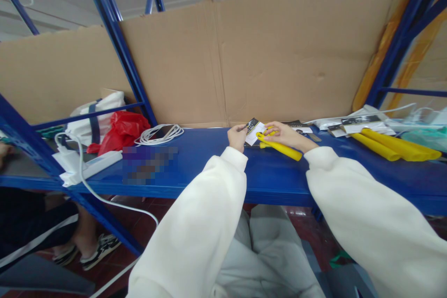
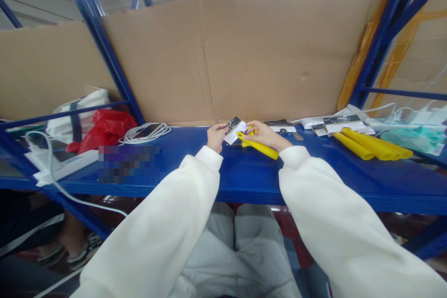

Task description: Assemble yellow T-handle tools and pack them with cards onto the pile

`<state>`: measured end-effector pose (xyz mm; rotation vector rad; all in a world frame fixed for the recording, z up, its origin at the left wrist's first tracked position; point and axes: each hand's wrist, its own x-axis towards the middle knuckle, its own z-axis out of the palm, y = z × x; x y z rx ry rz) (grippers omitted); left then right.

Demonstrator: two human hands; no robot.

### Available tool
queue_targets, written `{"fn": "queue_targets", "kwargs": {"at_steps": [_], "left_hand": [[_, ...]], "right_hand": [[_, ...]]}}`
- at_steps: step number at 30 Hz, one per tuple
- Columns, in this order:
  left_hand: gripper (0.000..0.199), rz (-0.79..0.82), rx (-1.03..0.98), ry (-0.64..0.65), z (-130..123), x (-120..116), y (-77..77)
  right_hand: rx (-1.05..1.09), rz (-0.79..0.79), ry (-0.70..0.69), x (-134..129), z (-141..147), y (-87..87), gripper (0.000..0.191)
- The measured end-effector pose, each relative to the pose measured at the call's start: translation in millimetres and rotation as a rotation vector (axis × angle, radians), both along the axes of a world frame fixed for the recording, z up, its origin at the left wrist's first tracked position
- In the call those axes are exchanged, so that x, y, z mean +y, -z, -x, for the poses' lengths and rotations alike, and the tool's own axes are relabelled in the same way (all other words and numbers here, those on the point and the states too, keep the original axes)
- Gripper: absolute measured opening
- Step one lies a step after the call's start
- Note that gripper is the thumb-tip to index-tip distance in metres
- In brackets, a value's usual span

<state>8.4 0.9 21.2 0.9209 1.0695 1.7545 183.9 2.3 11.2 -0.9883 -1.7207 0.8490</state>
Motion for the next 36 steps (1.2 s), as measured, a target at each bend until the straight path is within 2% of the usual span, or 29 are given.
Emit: {"fn": "queue_targets", "kwargs": {"at_steps": [3, 9, 13, 17, 23, 28, 32, 36], "left_hand": [[0.024, 0.031, 0.012, 0.024, -1, -3, -1.5], [0.029, 0.104, 0.027, 0.034, -2, -10, -5.2], [0.030, 0.154, 0.028, 0.020, -2, -15, -10.2], [0.031, 0.159, 0.012, -0.020, -2, -17, -13.5], [0.031, 0.134, 0.009, -0.072, 0, -11, -10.6], [0.030, 0.125, 0.018, -0.042, 0, -10, -10.0], [0.028, 0.151, 0.061, 0.005, 0, -10, -10.0], [0.027, 0.167, 0.080, 0.030, 0, -9, -9.5]], "right_hand": [[-0.137, -0.111, -0.011, -2, 2, 3.6, 0.052], [-0.375, -0.295, 0.031, -4, 3, 2.4, 0.029], [-0.461, -0.376, 0.030, -3, 4, 2.3, 0.025], [-0.484, -0.412, 0.034, 0, 5, 5.3, 0.029], [-0.538, -0.480, 0.041, 3, 5, 7.8, 0.040], [-0.646, -0.596, 0.056, 2, 2, 7.5, 0.052], [-0.716, -0.613, 0.077, 0, 0, 7.1, 0.063], [-0.719, -0.636, 0.077, 0, 1, 7.1, 0.056]]}}
